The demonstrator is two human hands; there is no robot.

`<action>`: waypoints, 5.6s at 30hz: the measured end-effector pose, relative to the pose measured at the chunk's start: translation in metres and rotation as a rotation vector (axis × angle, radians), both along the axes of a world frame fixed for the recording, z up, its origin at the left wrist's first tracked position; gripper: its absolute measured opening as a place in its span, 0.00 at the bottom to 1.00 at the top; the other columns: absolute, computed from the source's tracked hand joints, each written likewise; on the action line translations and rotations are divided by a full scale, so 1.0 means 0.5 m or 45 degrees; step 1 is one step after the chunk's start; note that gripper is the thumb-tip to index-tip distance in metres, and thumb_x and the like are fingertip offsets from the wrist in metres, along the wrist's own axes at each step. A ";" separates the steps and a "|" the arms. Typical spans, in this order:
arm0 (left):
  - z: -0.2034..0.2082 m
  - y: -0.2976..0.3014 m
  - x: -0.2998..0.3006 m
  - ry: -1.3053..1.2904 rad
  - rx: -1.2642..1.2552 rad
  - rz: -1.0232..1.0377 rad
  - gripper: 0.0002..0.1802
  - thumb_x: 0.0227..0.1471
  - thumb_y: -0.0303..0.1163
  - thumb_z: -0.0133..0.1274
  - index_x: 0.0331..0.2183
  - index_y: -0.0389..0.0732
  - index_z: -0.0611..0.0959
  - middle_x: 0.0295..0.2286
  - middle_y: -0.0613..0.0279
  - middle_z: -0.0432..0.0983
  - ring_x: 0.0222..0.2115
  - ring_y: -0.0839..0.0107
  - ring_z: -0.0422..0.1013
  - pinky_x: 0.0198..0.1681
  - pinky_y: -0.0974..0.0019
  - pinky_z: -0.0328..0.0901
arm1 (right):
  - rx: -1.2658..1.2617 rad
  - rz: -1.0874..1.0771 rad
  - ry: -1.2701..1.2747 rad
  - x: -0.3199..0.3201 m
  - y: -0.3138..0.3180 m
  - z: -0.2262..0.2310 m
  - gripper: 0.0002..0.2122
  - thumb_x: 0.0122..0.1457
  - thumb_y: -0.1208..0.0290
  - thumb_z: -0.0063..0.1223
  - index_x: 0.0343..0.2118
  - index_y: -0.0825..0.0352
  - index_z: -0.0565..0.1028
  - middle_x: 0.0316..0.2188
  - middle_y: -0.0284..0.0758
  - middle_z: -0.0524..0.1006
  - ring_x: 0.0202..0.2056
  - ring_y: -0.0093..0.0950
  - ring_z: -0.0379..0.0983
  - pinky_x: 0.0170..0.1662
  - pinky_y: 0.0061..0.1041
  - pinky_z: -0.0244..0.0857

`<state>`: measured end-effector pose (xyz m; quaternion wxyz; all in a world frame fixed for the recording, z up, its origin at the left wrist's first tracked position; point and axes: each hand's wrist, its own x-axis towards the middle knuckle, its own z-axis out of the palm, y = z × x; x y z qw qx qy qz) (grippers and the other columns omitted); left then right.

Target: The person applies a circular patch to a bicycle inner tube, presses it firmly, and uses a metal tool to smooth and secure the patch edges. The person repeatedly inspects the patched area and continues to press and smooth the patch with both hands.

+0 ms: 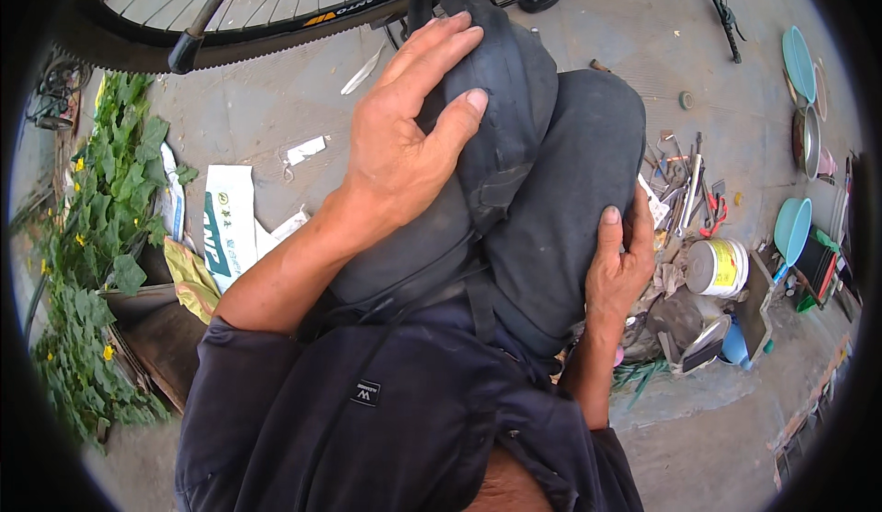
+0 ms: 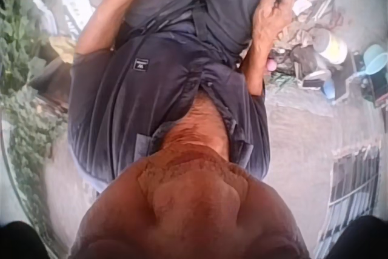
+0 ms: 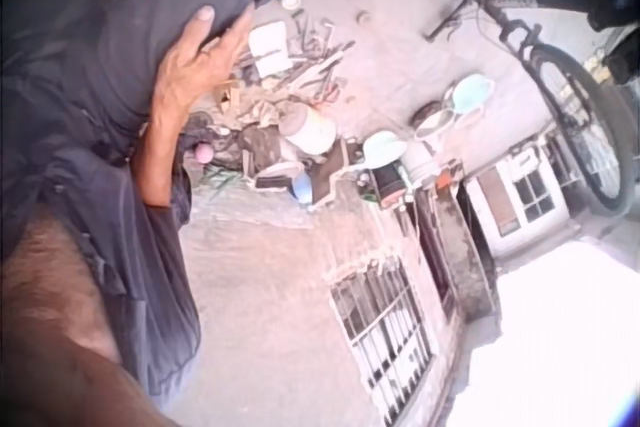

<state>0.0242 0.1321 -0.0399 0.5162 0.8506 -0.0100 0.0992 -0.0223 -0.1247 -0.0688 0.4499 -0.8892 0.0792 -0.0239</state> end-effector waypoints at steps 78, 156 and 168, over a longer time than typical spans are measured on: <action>0.099 -0.004 -0.033 0.946 -1.492 0.149 0.09 0.57 0.30 0.54 0.38 0.36 0.79 0.33 0.63 0.80 0.36 0.73 0.77 0.42 0.67 0.72 | 0.978 0.167 0.210 0.132 0.180 0.109 0.07 0.55 0.76 0.63 0.34 0.73 0.78 0.26 0.26 0.76 0.26 0.11 0.67 0.30 0.10 0.62; 0.069 0.071 0.040 1.030 -1.477 0.127 0.26 0.61 0.34 0.49 0.58 0.36 0.67 0.56 0.50 0.66 0.55 0.57 0.66 0.61 0.38 0.51 | -0.427 -0.766 0.952 -0.154 -0.406 -0.588 0.10 0.53 0.64 0.55 0.34 0.63 0.81 0.33 0.46 0.80 0.39 0.45 0.77 0.45 0.39 0.69; 0.073 0.051 0.044 1.036 -1.419 0.088 0.24 0.62 0.36 0.47 0.57 0.36 0.69 0.54 0.53 0.70 0.54 0.60 0.68 0.60 0.43 0.56 | -0.197 -0.780 1.177 -0.233 -0.302 -0.671 0.10 0.52 0.64 0.56 0.32 0.64 0.82 0.25 0.42 0.80 0.31 0.38 0.79 0.41 0.35 0.70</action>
